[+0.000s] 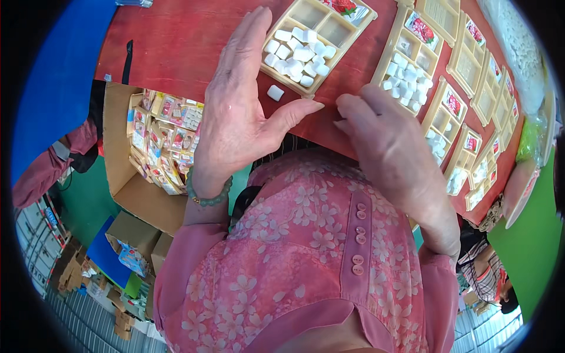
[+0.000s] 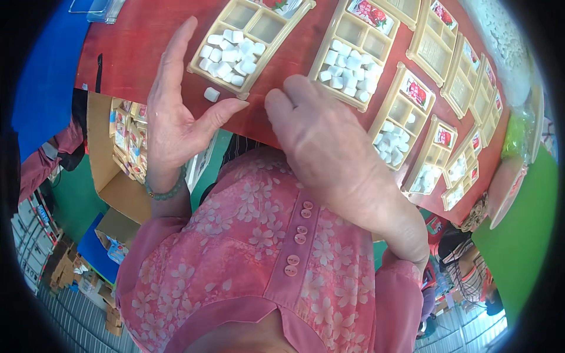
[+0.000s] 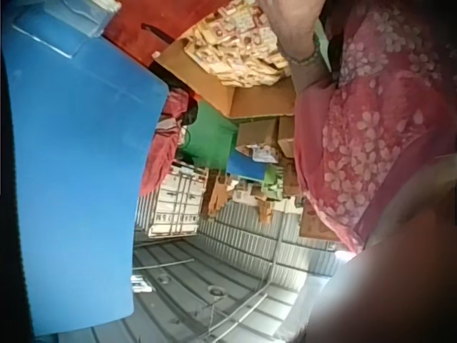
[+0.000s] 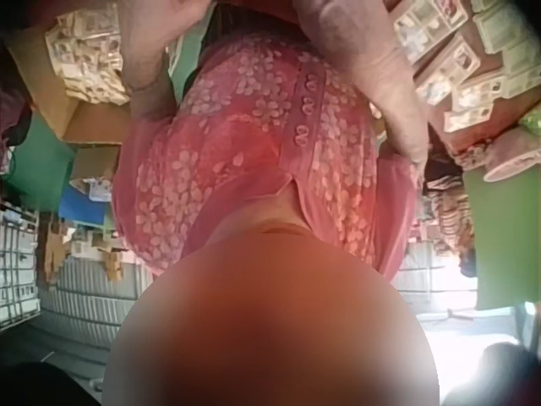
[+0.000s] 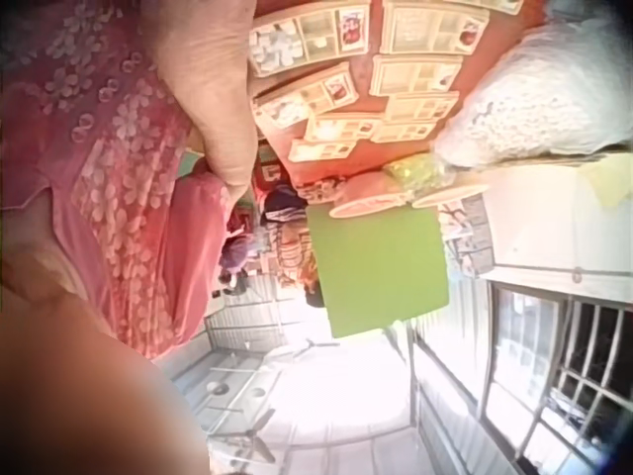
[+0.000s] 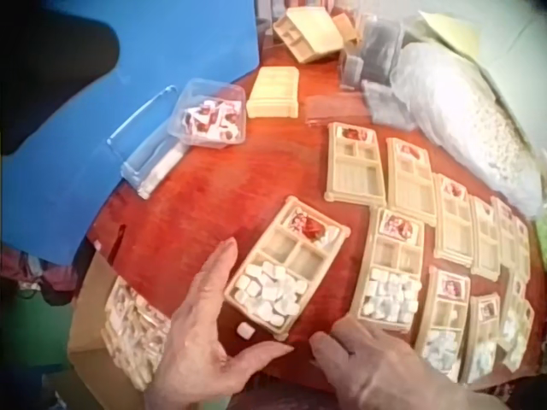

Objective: Placing small white square blocks into compartmentalized wooden trays.

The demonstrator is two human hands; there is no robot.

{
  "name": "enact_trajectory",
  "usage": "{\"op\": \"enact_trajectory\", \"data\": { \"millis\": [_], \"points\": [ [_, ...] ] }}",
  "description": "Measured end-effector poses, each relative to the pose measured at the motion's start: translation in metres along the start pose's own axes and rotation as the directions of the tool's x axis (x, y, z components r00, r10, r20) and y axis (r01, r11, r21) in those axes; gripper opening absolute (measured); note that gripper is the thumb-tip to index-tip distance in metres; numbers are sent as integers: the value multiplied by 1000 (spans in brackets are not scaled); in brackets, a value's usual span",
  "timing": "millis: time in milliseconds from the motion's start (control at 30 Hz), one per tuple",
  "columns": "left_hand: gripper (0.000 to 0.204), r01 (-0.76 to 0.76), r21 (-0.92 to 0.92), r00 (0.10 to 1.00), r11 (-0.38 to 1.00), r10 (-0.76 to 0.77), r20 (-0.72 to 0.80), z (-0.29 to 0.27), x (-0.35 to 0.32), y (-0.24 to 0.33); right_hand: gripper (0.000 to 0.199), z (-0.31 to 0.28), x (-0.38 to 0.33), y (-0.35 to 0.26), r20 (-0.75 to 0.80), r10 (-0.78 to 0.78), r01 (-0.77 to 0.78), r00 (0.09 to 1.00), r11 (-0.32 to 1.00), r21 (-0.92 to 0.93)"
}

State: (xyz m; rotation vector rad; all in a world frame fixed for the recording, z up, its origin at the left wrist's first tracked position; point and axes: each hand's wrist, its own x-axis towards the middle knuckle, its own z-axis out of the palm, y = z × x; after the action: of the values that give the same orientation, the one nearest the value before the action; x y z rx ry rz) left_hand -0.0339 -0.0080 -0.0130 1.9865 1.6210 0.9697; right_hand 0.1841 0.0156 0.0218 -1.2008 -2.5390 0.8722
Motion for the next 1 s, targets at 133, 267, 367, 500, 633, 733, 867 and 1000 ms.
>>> {"op": "enact_trajectory", "data": {
  "millis": [133,267,367,500,633,733,867,1000],
  "points": [
    [81,-78,-38,995,996,76,-58,11,-2,-24,17,8,2,-1,3,-51,51,999,996,-75],
    [63,-76,-146,984,986,50,-173,9,-7,-24,13,3,4,7,3,11,-11,1000,963,268],
    [51,-70,0,970,998,68,-232,-1,-13,-16,12,-8,16,9,-117,68,-24,991,940,340],
    [38,-54,114,971,992,79,-227,6,-20,-18,12,-11,51,9,-192,-35,84,981,964,251],
    [35,-45,151,977,987,75,-199,12,-23,-15,10,-11,80,5,-180,-151,160,972,986,35],
    [30,-83,166,974,983,115,-194,13,-23,-16,9,-8,93,9,-114,-180,183,977,983,18],
    [25,-88,97,973,991,106,-204,10,-24,-16,11,-3,98,15,-127,-277,281,952,960,14],
    [22,-25,-96,955,995,-5,-295,8,-21,-19,11,-8,94,14,-141,-222,239,965,964,119]
  ]
}}
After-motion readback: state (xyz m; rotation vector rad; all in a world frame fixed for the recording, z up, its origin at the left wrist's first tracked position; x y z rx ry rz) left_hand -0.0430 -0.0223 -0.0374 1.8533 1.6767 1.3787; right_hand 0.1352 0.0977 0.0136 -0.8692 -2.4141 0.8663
